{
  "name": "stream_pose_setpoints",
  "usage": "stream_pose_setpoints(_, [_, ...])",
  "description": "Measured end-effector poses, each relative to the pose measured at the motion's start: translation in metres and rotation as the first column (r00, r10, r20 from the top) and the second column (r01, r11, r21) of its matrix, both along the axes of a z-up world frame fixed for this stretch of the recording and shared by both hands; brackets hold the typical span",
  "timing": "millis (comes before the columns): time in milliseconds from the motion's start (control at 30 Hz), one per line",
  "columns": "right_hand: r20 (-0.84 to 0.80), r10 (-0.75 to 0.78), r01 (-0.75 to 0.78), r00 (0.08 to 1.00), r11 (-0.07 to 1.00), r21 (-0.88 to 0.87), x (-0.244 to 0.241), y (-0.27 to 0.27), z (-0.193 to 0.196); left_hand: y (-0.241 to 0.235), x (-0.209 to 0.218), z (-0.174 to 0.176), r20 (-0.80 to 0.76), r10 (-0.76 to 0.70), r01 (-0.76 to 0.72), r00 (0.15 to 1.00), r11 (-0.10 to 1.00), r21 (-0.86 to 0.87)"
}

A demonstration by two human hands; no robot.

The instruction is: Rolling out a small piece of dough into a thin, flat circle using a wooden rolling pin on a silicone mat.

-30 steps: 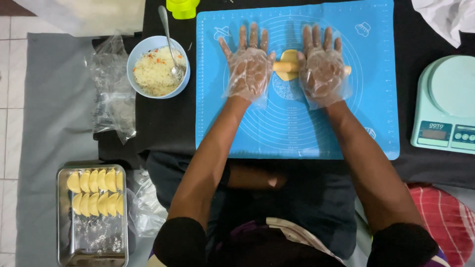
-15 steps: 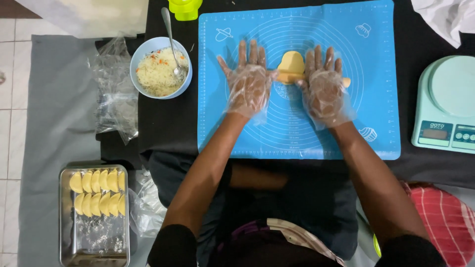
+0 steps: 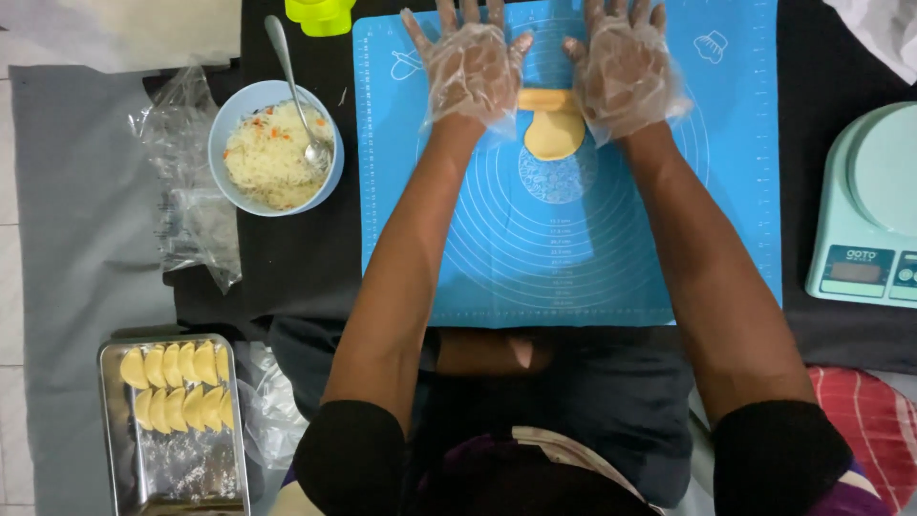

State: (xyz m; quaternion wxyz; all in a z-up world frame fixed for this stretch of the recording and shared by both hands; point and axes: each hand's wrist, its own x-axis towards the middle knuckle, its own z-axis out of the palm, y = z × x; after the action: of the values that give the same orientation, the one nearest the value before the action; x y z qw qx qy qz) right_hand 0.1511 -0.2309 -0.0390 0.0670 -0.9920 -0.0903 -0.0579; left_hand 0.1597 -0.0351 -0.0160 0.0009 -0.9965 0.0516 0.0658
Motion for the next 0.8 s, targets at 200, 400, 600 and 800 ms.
stream_pose_setpoints(200, [0.034,0.091,-0.093,0.995,0.993,0.078,-0.004,0.002,0.008,0.001,-0.002,0.005,0.128,-0.011,0.017,0.992,0.999,-0.048])
stream_pose_setpoints(400, [-0.048,0.061,-0.058,0.997,0.996,0.070,-0.042,0.005,0.018,0.003,-0.036,0.006,0.114,-0.068,0.066,0.991,0.998,0.020])
stream_pose_setpoints(600, [-0.054,0.057,-0.055,0.997,0.998,0.034,-0.070,0.001,-0.006,0.010,-0.061,-0.016,0.124,-0.102,0.104,0.987,0.995,-0.010])
stream_pose_setpoints(800, [-0.009,0.133,-0.133,0.991,0.991,0.010,-0.104,0.005,0.013,0.015,-0.082,-0.023,0.233,-0.169,0.186,0.958,0.981,-0.053])
